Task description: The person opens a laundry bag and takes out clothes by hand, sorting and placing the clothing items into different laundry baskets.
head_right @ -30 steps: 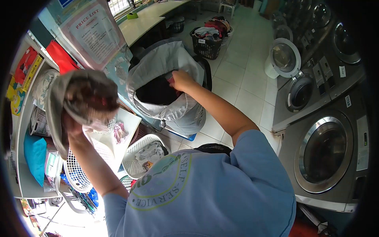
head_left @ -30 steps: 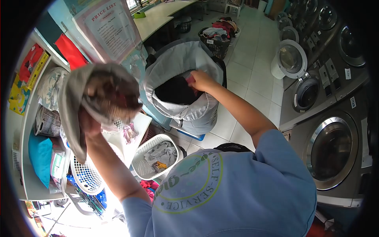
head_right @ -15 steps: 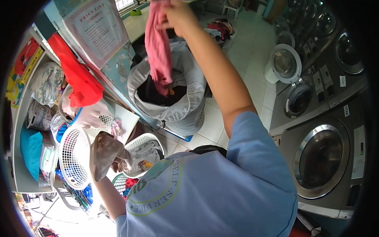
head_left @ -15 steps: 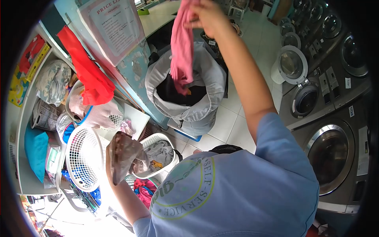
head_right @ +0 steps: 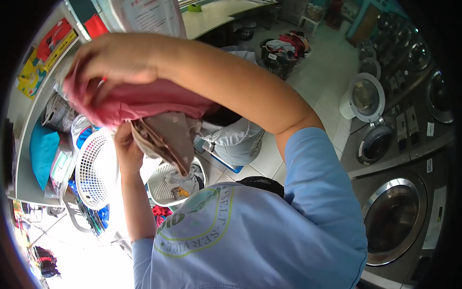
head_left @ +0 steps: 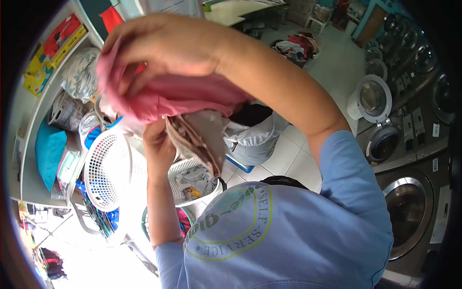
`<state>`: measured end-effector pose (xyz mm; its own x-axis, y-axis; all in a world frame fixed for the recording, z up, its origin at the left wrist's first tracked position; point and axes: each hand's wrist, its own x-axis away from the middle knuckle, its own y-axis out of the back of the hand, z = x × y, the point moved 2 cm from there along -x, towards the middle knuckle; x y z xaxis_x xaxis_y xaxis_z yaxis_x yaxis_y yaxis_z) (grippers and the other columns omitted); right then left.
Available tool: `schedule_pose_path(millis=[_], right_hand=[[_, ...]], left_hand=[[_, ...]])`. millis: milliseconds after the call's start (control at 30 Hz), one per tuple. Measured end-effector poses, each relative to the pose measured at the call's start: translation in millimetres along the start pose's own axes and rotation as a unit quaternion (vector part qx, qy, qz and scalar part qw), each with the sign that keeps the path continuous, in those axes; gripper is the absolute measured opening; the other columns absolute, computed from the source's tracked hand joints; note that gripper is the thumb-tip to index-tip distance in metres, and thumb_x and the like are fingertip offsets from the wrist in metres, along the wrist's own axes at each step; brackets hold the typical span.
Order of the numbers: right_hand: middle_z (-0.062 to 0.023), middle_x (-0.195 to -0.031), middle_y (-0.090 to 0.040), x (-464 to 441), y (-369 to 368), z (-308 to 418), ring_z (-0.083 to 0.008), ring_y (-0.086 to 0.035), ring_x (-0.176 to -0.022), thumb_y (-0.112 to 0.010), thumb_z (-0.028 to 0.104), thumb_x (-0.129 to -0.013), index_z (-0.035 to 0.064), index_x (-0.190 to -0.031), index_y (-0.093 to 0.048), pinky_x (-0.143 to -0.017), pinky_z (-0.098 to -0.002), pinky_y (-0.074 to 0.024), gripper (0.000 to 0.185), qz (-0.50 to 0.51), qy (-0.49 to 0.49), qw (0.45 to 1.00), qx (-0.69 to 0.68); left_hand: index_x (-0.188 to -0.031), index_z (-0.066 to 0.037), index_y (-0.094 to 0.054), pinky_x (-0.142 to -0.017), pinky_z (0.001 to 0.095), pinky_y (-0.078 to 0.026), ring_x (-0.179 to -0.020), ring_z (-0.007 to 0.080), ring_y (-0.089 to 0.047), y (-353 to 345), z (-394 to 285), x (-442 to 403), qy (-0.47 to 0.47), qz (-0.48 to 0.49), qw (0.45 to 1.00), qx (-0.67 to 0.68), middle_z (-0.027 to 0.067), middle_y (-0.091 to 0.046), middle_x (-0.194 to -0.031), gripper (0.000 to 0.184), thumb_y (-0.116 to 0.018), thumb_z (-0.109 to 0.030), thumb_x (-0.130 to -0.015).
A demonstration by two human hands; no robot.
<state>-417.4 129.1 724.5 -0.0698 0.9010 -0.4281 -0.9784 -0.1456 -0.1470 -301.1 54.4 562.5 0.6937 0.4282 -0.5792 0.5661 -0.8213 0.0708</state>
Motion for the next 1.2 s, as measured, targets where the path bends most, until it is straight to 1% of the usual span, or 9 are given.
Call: schedule_pose_path(millis=[33, 67, 100, 133, 200, 300, 800, 967, 1200], right_hand=[[-0.0098, -0.092, -0.061, -0.2, -16.4, -7.0, -0.0186, -0.061, -0.083, -0.054, 0.007, -0.084, 0.0002, -0.097, -0.056, -0.073, -0.0316, -0.0515, 0.015, 0.075, -0.010, 0.997, 0.008], [-0.0127, -0.094, -0.060, 4.9, -35.8, -2.8, -0.0188, -0.060, -0.083, -0.057, 0.009, -0.083, -0.0032, -0.101, -0.055, -0.071, -0.0313, -0.0523, 0.022, 0.068, -0.004, 0.997, 0.029], [-0.0078, -0.100, -0.060, -3.4, -42.8, -8.9, -0.0178, -0.057, -0.093, -0.056, 0.022, -0.086, 0.0020, -0.105, -0.056, -0.075, -0.0310, -0.0499, 0.028, 0.123, 0.109, 0.984, 0.065], [-0.0057, -0.102, -0.060, 5.1, -51.7, -1.8, -0.0178, -0.055, -0.095, -0.056, 0.029, -0.086, 0.0052, -0.107, -0.056, -0.077, -0.0310, -0.0488, 0.032, 0.118, 0.073, 0.989, 0.053], [-0.0032, -0.105, -0.059, 17.7, -71.5, -1.5, -0.0178, -0.055, -0.096, -0.054, 0.038, -0.085, 0.0101, -0.110, -0.056, -0.080, -0.0315, -0.0467, 0.038, 0.152, 0.049, 0.986, 0.041], [-0.0039, -0.104, -0.061, 27.9, -68.2, -2.9, -0.0175, -0.055, -0.095, -0.057, 0.041, -0.082, 0.0127, -0.110, -0.058, -0.081, -0.0327, -0.0447, 0.040, 0.117, 0.007, 0.982, 0.149], [-0.0051, -0.102, -0.061, 33.5, -5.0, -38.4, -0.0190, -0.056, -0.094, -0.056, 0.040, -0.082, 0.0124, -0.108, -0.058, -0.080, -0.0336, -0.0452, 0.038, 0.027, -0.013, 0.971, 0.238], [-0.0055, -0.101, -0.061, 38.9, -3.9, -50.8, -0.0195, -0.056, -0.093, -0.056, 0.040, -0.082, 0.0123, -0.108, -0.058, -0.079, -0.0339, -0.0454, 0.038, 0.022, -0.019, 0.969, 0.245], [-0.0060, -0.100, -0.061, 38.9, -7.9, -48.1, -0.0202, -0.056, -0.092, -0.055, 0.040, -0.082, 0.0121, -0.107, -0.058, -0.079, -0.0344, -0.0456, 0.037, 0.007, -0.029, 0.966, 0.257]], left_hand=[[-0.106, -0.003, -0.060, -0.089, 0.0270, -0.039, -0.105, 0.0165, -0.051, 2.6, 9.9, 3.5, 0.093, 0.000, 0.992, 0.085, 0.0144, -0.050, -0.119, 0.032, -0.057, 0.008, -0.076], [-0.109, -0.004, -0.058, -0.090, 0.0301, -0.039, -0.104, 0.0191, -0.052, 6.5, 8.5, 0.7, 0.028, -0.083, 0.996, -0.022, 0.0130, -0.056, -0.110, 0.032, -0.056, 0.005, -0.078], [-0.110, -0.004, -0.057, -0.090, 0.0322, -0.039, -0.103, 0.0217, -0.052, 17.0, 4.6, 6.0, 0.014, -0.079, 0.970, -0.229, 0.0129, -0.056, -0.110, 0.030, -0.054, 0.000, -0.081], [-0.110, -0.005, -0.057, -0.090, 0.0343, -0.039, -0.102, 0.0244, -0.052, 36.4, 3.3, 11.8, -0.001, -0.070, 0.903, -0.425, 0.0128, -0.056, -0.110, 0.028, -0.052, -0.004, -0.083], [-0.114, -0.002, -0.048, -0.090, 0.0284, -0.039, -0.100, 0.0193, -0.052, 127.4, 94.8, 34.1, 0.013, -0.234, 0.969, -0.078, 0.0108, -0.055, -0.105, 0.033, -0.057, -0.015, -0.086], [-0.115, -0.002, -0.047, -0.090, 0.0287, -0.040, -0.100, 0.0193, -0.052, 137.8, 38.1, 49.4, 0.013, -0.301, 0.950, 0.086, 0.0108, -0.055, -0.107, 0.034, -0.058, -0.013, -0.085], [-0.121, 0.001, -0.045, -0.089, 0.0304, -0.042, -0.102, 0.0196, -0.053, 175.8, 42.5, 125.5, 0.171, -0.291, 0.940, 0.042, 0.0107, -0.052, -0.116, 0.042, -0.059, -0.005, -0.082], [-0.121, 0.001, -0.045, -0.088, 0.0303, -0.043, -0.102, 0.0192, -0.053, 163.3, 48.2, 132.9, 0.161, -0.241, 0.956, -0.033, 0.0101, -0.052, -0.117, 0.042, -0.058, 0.000, -0.081], [-0.117, 0.000, -0.050, -0.083, 0.0273, -0.040, -0.096, 0.0166, -0.052, 211.2, 104.1, 163.0, 0.275, -0.239, 0.916, -0.166, 0.0081, -0.056, -0.111, 0.034, -0.052, -0.017, -0.088]])
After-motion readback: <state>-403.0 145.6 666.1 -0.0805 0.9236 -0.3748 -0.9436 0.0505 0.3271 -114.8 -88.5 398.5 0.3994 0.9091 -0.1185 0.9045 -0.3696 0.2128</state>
